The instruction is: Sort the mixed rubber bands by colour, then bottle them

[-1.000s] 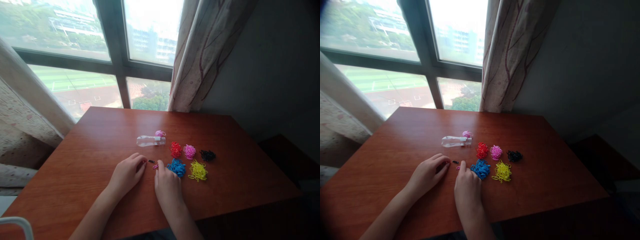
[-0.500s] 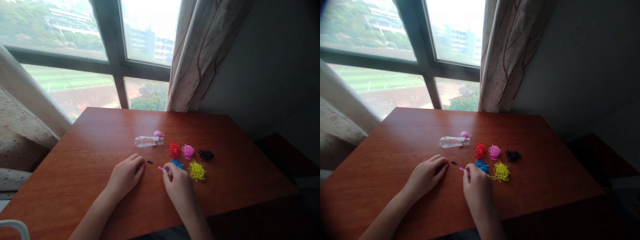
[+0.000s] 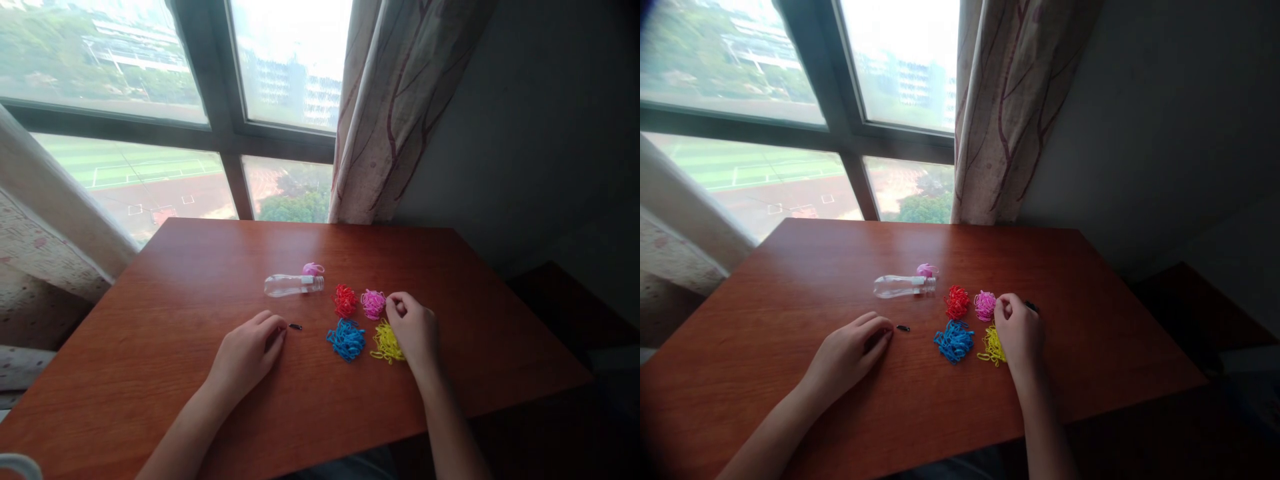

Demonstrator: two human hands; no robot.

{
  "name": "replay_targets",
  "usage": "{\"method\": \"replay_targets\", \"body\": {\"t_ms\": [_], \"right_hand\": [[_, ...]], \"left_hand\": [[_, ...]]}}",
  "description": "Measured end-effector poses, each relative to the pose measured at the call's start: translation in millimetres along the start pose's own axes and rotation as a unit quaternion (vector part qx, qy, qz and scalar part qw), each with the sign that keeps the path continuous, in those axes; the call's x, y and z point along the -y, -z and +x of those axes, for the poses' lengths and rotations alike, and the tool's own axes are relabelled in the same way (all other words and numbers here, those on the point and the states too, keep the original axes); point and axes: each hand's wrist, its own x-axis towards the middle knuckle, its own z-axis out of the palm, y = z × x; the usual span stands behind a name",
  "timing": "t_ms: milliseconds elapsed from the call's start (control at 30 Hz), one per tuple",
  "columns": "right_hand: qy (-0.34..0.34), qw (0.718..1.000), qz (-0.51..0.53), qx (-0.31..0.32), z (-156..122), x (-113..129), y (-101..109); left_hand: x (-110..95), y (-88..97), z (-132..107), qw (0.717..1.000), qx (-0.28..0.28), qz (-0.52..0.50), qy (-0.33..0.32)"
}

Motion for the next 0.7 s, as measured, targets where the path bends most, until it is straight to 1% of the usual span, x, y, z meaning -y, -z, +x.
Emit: {"method": "replay_targets", "body": {"t_ms": [133, 233, 467, 533, 600, 700], "right_hand": [[0.010, 0.999, -0.036, 0.003, 0.8, 3.9, -5.9], [0.017, 0.998, -0.053, -0.008, -1.6, 5.2, -6.6], [0.032, 0.998, -0.018, -0.046, -9.3, 9.1, 0.4], [0.046, 0.998, 0.007, -0.047, -17.0, 15.2, 1.6], [0.071, 0.996, 0.043, -0.033, -29.4, 25.3, 0.9], [0.116, 0.988, 0.099, 0.015, -55.3, 45.8, -4.4]], "left_hand": [[0.7, -0.1, -0.5, 1.000, 0.008, 0.005, 0.002], [1.2, -0.4, -0.7, 1.000, 0.010, 0.006, 0.004], [2.0, -2.4, -0.1, 1.000, 0.008, 0.004, 0.004], [2.6, -3.9, -0.7, 1.000, 0.004, 0.006, 0.007], [3.2, -5.9, -1.4, 1.000, -0.008, 0.006, 0.010], [3.0, -9.2, -1.1, 0.999, -0.029, 0.014, 0.007]]}}
